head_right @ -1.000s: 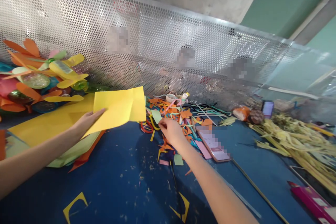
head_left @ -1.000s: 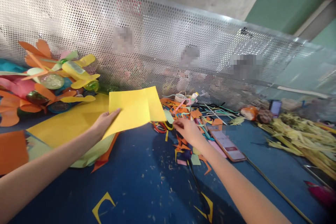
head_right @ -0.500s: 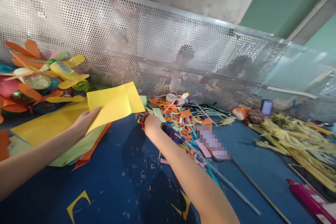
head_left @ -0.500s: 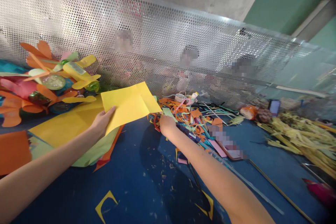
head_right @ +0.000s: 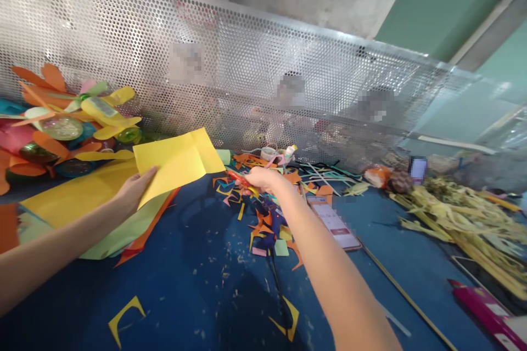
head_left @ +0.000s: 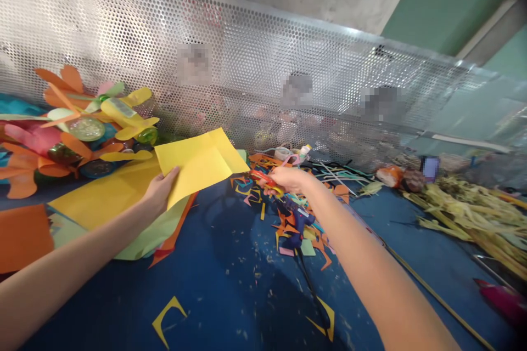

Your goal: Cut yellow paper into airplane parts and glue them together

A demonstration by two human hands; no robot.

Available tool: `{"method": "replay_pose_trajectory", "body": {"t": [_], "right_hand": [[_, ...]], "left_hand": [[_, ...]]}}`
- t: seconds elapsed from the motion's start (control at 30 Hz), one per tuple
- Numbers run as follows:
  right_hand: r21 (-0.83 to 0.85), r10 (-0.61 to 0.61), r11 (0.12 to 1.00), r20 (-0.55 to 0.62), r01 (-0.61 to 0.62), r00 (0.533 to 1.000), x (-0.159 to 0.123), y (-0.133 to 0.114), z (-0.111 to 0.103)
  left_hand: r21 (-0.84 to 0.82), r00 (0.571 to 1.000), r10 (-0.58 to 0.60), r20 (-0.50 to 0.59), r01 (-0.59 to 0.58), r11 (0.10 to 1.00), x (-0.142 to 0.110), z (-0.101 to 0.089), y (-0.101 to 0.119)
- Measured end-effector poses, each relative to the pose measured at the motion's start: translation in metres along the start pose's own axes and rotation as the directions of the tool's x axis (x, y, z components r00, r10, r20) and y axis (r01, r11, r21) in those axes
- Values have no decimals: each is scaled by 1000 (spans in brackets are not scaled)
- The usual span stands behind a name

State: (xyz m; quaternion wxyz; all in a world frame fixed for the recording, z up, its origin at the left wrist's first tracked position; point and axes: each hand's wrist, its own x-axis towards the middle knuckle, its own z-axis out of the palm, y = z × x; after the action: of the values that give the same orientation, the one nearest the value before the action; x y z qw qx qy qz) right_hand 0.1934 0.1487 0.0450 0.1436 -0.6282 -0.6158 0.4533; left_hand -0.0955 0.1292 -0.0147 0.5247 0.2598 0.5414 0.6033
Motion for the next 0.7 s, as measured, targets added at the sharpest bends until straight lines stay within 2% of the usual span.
{"method": "replay_pose_trajectory", "body": {"t": [0.13,0.33,0.53,0.63,0.7], "right_hand": [[316,-58,948,78,31,995,-17,17,-4],[655,-200,739,-9,157,980,-30,37,-16],[777,-279,523,-233,351,931,-30,48,-25],[771,-285,470,-329,430,901,-26,50,-30],[772,-290,457,-340,441,895,-24,50,-33]], "left_hand": [[3,1000,-2,12,2,1000,-1,0,-1],[-4,998,-3,66,3,1000,-1,2,-3],[11,994,5,108,-6,1000,0,2,-7],[16,992,11,128,-13,1000,-1,2,-8],[19,988,6,152,-9,1000,-3,2,-8]]}}
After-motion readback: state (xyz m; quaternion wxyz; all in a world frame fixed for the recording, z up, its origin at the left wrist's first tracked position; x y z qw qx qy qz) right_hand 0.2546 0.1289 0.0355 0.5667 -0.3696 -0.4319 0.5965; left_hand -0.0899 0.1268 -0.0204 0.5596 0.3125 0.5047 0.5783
